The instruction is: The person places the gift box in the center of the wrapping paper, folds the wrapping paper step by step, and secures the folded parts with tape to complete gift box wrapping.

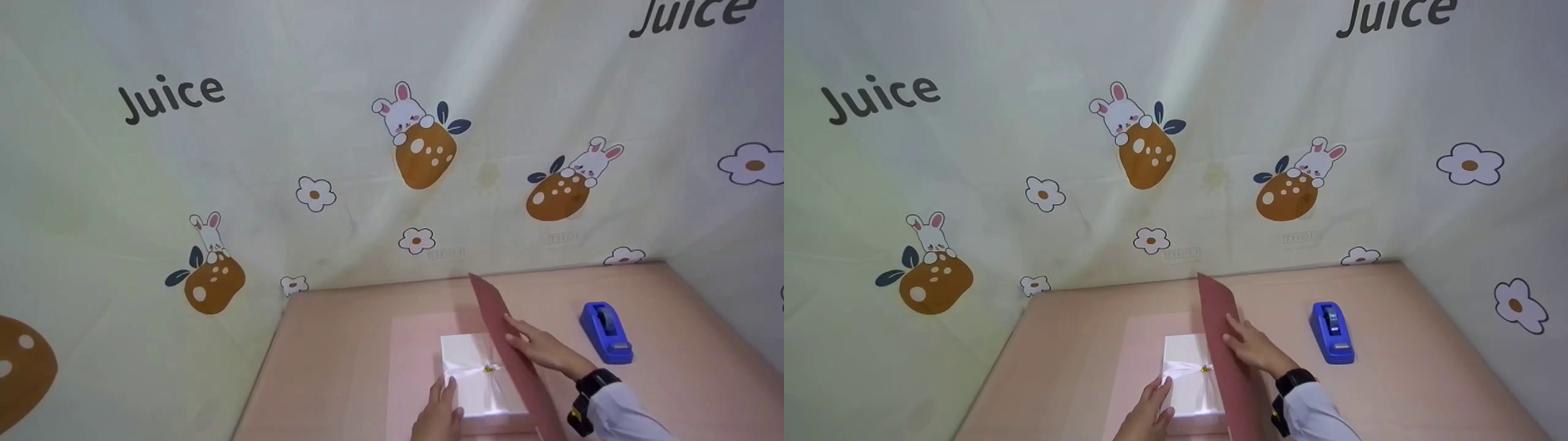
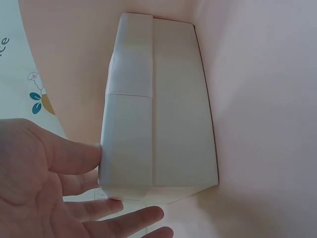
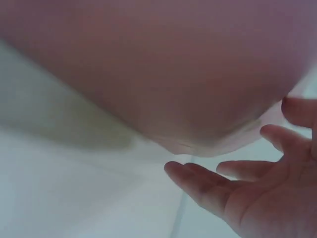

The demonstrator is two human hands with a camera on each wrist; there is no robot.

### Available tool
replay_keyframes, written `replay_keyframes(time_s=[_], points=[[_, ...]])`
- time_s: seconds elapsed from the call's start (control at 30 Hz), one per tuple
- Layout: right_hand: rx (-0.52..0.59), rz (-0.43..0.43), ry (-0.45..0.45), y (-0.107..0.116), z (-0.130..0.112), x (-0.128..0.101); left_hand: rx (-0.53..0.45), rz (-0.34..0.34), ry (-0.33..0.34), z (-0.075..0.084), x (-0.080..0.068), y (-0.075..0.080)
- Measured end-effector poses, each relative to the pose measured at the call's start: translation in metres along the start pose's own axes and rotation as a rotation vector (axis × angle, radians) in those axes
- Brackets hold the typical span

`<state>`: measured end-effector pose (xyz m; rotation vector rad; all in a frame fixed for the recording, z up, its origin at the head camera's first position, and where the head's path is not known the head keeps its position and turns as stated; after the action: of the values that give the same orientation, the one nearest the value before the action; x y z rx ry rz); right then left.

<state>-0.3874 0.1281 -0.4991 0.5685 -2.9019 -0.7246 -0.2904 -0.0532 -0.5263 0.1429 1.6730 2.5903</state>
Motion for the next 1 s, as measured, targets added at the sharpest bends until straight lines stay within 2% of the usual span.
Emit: replay_keyframes(time_s=[0.13,0.37,0.43,0.63,0.77,0.93,1.0], points=[[-0.018,0.008,0.015,-0.012,0.010,-0.019,-0.002,-0.001,-0.010,0.001,0.000,0.000],[-0.038,0.037,0.021,-0.032,0.021,-0.052,-0.092,-0.093,0.019,-0.002,0.003,-0.008],[-0.049,0.034,0.035,-0.037,0.021,-0.059,-0.123,-0.098,0.020,-0.003,0.004,-0.009],[-0.118,0.033,0.063,-0.044,0.020,-0.066,-0.183,-0.050,-0.065,-0.002,0.005,-0.003],[-0.153,0.019,0.054,-0.045,0.021,-0.067,-0.200,-0.055,-0.098,-0.003,0.004,-0.003],[-0.256,0.030,0.160,-0.049,0.007,-0.069,-0.214,-0.058,-0.125,-0.004,0.003,-0.003],[-0.329,0.057,0.238,-0.053,-0.002,-0.069,-0.235,-0.069,-0.139,-0.005,0.002,-0.004]])
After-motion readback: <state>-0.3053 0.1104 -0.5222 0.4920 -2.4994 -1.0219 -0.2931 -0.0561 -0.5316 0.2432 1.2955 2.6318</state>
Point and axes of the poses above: each hand's wrist, its own x-axis towards the middle knuckle, its own y-axis out of the back of the hand, z = x × y, the point moved 10 cm from there along x, towards the middle knuckle, and after that the axes turned 14 degrees about x, right-handed, at the moved point
